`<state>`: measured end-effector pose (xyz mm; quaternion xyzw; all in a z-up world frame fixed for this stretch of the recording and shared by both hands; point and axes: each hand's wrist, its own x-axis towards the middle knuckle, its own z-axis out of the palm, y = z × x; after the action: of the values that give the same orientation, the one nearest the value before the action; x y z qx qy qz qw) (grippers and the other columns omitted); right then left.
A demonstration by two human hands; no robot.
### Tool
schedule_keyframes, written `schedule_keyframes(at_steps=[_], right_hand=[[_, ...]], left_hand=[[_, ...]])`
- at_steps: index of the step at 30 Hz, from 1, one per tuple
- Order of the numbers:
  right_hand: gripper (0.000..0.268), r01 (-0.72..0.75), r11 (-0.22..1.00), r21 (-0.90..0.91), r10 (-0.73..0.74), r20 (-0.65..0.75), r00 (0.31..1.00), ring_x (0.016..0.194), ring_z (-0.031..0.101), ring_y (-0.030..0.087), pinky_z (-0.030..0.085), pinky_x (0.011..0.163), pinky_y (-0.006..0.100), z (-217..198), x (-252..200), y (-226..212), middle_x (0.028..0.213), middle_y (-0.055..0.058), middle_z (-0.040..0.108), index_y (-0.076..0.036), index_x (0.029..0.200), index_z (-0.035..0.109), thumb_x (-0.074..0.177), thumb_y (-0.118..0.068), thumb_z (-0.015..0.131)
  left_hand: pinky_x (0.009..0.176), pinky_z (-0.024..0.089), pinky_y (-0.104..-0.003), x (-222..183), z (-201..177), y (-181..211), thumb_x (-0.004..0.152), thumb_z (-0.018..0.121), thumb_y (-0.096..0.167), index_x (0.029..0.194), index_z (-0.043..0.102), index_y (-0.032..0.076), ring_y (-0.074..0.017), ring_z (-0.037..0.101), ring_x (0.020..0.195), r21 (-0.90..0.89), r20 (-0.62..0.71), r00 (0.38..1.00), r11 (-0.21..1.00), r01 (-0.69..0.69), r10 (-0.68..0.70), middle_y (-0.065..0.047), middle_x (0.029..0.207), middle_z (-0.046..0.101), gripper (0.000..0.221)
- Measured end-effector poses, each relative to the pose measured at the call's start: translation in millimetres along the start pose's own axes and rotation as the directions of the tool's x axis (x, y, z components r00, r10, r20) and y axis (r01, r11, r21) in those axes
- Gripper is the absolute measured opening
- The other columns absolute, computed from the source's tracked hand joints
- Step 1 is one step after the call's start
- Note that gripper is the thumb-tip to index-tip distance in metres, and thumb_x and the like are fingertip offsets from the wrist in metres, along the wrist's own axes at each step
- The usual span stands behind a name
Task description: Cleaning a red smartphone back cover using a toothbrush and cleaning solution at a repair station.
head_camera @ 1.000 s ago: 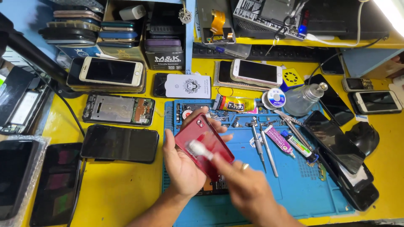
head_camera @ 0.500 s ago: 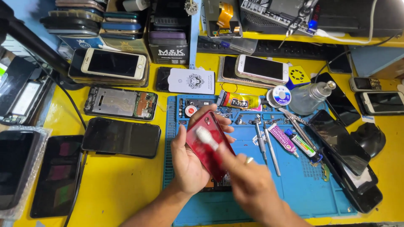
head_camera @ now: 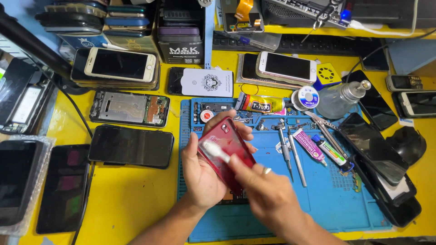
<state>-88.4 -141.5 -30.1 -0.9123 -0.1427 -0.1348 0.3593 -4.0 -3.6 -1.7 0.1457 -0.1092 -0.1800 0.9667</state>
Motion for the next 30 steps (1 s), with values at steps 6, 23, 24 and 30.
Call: schedule_keyframes(at_steps=[6, 23, 24, 30], right_hand=[[0.053, -0.062, 0.994, -0.09, 0.063, 0.005, 0.998, 0.058, 0.055, 0.025, 0.046, 0.054, 0.04, 2.6, -3.0, 1.6, 0.082, 0.002, 0.053, -0.025, 0.149, 0.054, 0.099, -0.007, 0.058], [0.047, 0.009, 0.996, -0.088, -0.018, -0.101, 0.995, 0.056, 0.049, 0.023, 0.044, 0.052, 0.037, 0.8, 8.1, -5.2, 0.077, 0.005, 0.049, -0.014, 0.147, 0.056, 0.101, -0.004, 0.053], [0.048, 0.02, 0.999, -0.048, -0.025, -0.112, 0.993, 0.057, 0.049, 0.02, 0.045, 0.053, 0.032, -1.8, 11.3, -2.4, 0.078, 0.004, 0.048, -0.014, 0.146, 0.056, 0.1, 0.0, 0.053], [0.048, 0.002, 0.979, -0.204, -0.029, -0.13, 0.991, 0.056, 0.045, 0.021, 0.042, 0.05, 0.036, 4.4, -14.8, 21.1, 0.075, 0.003, 0.047, -0.015, 0.148, 0.056, 0.1, -0.007, 0.057]], left_hand=[[0.093, 0.057, -0.041, 0.5, -0.9, 0.4, 0.106, 0.042, 0.05, 0.144, 0.05, -0.004, -0.0312, 0.063, 0.109, -0.003, 0.018, 1.0, 1.0, -0.009, 0.009, -0.024, 0.12, 0.063, 0.067], [0.096, 0.055, -0.04, -0.8, 5.6, 9.2, 0.107, 0.041, 0.048, 0.14, 0.051, -0.004, -0.0285, 0.063, 0.109, 0.035, 0.086, 0.994, 0.997, -0.072, 0.069, -0.021, 0.12, 0.063, 0.063], [0.096, 0.054, -0.041, -1.4, 5.2, 10.2, 0.107, 0.042, 0.049, 0.141, 0.051, -0.004, -0.0296, 0.063, 0.108, 0.001, 0.079, 0.995, 0.999, -0.054, 0.053, -0.023, 0.12, 0.062, 0.064], [0.093, 0.059, -0.05, 1.6, 6.7, 15.7, 0.105, 0.04, 0.053, 0.139, 0.052, -0.004, -0.039, 0.068, 0.106, 0.061, 0.027, 0.995, 0.993, -0.1, 0.099, -0.026, 0.118, 0.064, 0.068]])
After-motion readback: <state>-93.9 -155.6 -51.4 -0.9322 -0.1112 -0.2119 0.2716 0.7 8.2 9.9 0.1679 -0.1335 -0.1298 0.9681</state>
